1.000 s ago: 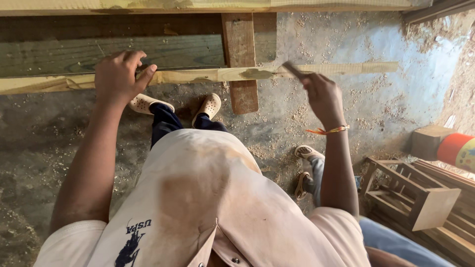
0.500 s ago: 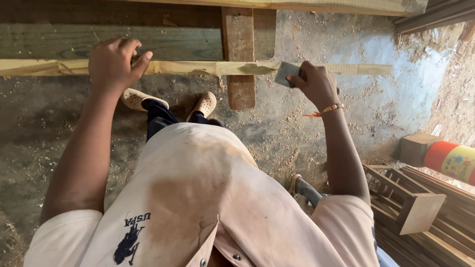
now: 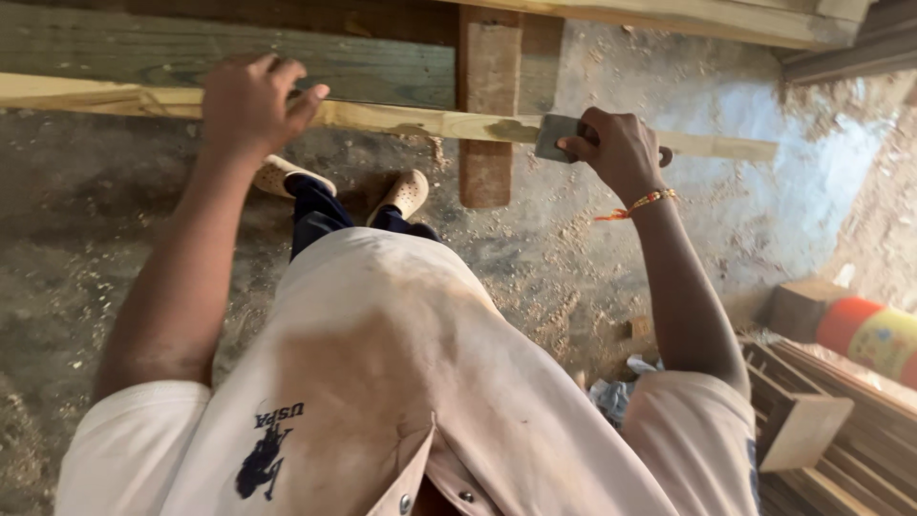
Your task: The person applies a wood filler substance to the surfaces of wooden planks using a small scraper and a brush, then smooths the material over the wood with their hands.
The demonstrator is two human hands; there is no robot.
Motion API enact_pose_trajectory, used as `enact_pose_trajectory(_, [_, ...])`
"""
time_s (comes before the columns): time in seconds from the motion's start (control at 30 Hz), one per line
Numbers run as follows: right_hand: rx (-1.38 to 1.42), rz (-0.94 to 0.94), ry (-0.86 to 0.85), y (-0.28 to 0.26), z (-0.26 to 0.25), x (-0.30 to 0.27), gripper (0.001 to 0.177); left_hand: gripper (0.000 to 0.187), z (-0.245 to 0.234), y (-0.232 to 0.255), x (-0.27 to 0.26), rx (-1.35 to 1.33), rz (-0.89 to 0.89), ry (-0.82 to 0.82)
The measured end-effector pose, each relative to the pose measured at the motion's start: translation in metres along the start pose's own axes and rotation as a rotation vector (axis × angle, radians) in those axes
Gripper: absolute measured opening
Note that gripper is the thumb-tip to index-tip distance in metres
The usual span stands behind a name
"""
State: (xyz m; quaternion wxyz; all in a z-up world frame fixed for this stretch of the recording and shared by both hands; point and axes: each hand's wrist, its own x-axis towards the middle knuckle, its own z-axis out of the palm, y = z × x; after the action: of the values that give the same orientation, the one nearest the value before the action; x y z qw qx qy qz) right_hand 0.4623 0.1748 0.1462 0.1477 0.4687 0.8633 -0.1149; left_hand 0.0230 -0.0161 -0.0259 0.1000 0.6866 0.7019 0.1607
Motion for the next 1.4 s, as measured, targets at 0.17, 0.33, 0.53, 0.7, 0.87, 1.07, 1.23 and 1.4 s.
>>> enact_pose_trajectory(0.17, [-0.036, -0.07, -0.02, -0.025, 0.0, 0.016, 0.044, 0.056, -0.002, 0.002, 0.0, -0.045, -0.018, 0.001])
enact_pose_trajectory(0.33, [-0.052, -0.134, -0.017, -0.039, -0.005, 0.025, 0.044, 0.052, 0.006, -0.004, -0.003, -0.017, 0.002, 0.129])
enact_pose_trajectory(0.53, [-0.074, -0.157, -0.028, -0.051, -0.003, 0.031, 0.042, 0.051, 0.004, -0.002, -0.001, 0.007, -0.009, 0.118])
enact_pose_trajectory(0.7, [-0.096, -0.186, -0.009, -0.061, 0.005, 0.036, 0.041, 0.054, 0.004, -0.004, -0.003, 0.008, -0.019, 0.09])
enact_pose_trajectory(0.87, [-0.036, -0.154, -0.044, -0.096, 0.023, 0.048, 0.037, 0.059, 0.001, -0.002, 0.0, 0.015, -0.039, 0.049])
enact_pose_trajectory(1.07, [-0.003, -0.229, 0.041, -0.154, 0.032, 0.054, 0.04, 0.061, -0.006, 0.003, -0.002, 0.023, -0.072, -0.014])
enact_pose_trajectory(1.23, [0.014, -0.274, 0.076, -0.197, 0.043, 0.06, 0.039, 0.047, 0.005, -0.001, -0.004, -0.003, -0.132, -0.017])
enact_pose_trajectory(1.4, [0.05, -0.256, 0.06, -0.259, 0.056, 0.072, 0.031, 0.019, 0.014, 0.006, -0.038, -0.482, -0.258, 0.632])
